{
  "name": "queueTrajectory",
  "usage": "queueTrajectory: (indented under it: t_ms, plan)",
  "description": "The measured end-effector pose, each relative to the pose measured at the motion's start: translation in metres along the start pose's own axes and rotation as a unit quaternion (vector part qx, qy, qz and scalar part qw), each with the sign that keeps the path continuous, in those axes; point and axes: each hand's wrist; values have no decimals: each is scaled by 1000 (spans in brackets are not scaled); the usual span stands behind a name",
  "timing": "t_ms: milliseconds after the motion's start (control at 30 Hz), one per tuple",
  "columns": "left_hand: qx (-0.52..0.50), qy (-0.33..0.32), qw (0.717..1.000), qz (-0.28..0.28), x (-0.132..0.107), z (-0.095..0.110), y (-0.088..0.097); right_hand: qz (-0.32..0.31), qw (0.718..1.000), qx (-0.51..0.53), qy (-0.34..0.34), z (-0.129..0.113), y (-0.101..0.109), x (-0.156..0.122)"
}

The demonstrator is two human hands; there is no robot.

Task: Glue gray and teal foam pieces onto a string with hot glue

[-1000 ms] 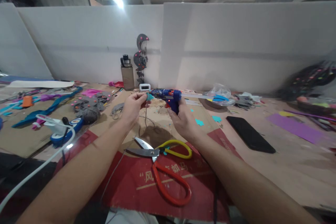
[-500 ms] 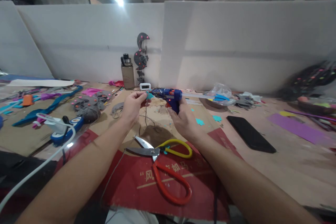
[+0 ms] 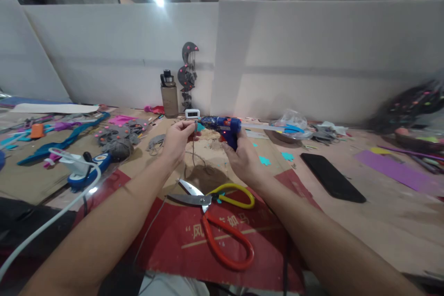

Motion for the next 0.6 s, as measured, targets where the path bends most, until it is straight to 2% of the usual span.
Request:
queueTrajectory:
  t_ms: [600]
  plan:
    - [-6,-1,1000,-4,-1,3,-1,-6,1000,6,-12,-2,1,-1]
Point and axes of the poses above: each hand's wrist, its own x-axis towards the middle knuckle, its own y-axis out of the back of the hand, z = x × y, and after that the axes turned 10 degrees about -z, right-handed
